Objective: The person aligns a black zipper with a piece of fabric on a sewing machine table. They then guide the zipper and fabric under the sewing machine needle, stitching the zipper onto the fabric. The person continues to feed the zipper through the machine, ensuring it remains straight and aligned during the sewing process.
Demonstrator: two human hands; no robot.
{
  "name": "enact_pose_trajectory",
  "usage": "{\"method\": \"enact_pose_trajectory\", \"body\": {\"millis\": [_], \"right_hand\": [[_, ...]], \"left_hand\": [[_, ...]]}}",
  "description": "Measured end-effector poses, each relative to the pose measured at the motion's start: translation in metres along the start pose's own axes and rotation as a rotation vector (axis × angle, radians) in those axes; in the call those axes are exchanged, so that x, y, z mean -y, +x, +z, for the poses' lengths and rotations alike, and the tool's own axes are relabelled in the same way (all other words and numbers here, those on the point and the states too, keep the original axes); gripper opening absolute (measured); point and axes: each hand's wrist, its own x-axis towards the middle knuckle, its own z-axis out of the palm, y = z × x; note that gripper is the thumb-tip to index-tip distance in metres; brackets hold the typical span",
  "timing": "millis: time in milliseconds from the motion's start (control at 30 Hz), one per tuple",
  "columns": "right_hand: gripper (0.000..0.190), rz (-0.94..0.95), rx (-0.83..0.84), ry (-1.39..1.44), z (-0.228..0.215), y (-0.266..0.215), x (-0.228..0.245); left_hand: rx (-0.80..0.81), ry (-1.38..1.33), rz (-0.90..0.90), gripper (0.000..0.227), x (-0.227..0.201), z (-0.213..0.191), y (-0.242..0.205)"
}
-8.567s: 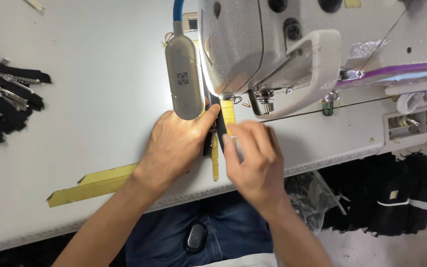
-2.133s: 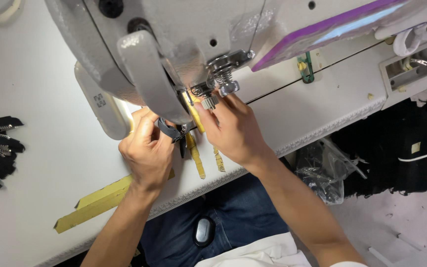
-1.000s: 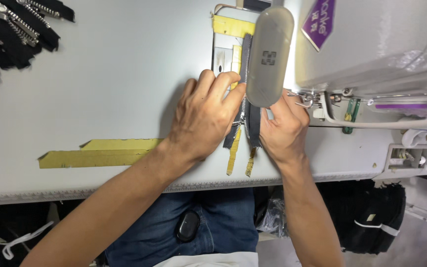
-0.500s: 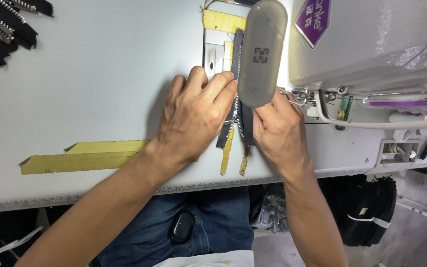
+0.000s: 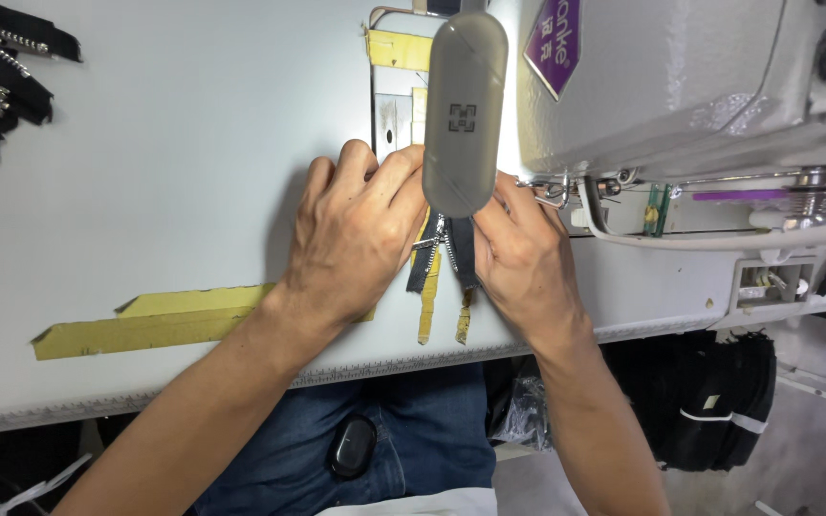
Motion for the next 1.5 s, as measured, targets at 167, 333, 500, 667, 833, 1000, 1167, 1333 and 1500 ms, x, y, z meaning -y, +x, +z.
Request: {"method": "enact_pose_trajectory", "body": {"millis": [167,333,500,667,833,1000,1167,1333,1500], "right_hand": [[0.027,-0.003,-0.037,0.026,-0.006,-0.003,0.003],[0.027,-0.019,-0.073,-0.006,-0.013,-0.01,0.004],[0.03,-0.048,-0.068,-0.048,-0.012,-0.015,-0.002],[0.034,-0.036,-0.073,-0.046,-0.01,-0.015,-0.006],[0.033,-0.002,-0.064,0.123,-0.026,0.0,0.002],[0.035,0.016,-0.074,0.262,-0.023,-0.009,-0.004],[0.035,0.004,-0.067,0.238,-0.029,-0.005,0.001],[0.033,-0.02,-0.093,0.208,-0.025,0.002,0.0],[0.05,0.006,-0.018,-0.002,-0.012,-0.02,-0.007]], "left_hand": [[-0.006,-0.006,0.035,0.009,-0.002,-0.002,-0.001],[0.009,-0.011,0.079,0.005,-0.006,-0.002,-0.002],[0.025,0.087,0.168,0.014,-0.004,0.003,-0.001],[0.046,0.151,0.189,0.017,-0.009,-0.001,0.005],[0.044,0.126,0.2,0.019,-0.005,-0.001,0.01],[0.056,0.081,0.17,0.022,-0.005,-0.003,0.013],[0.036,0.07,0.174,0.022,-0.005,0.001,0.012],[0.031,0.063,0.191,0.018,0.001,0.005,0.008],[0.111,0.147,0.214,0.017,0.001,-0.002,0.01]]}}
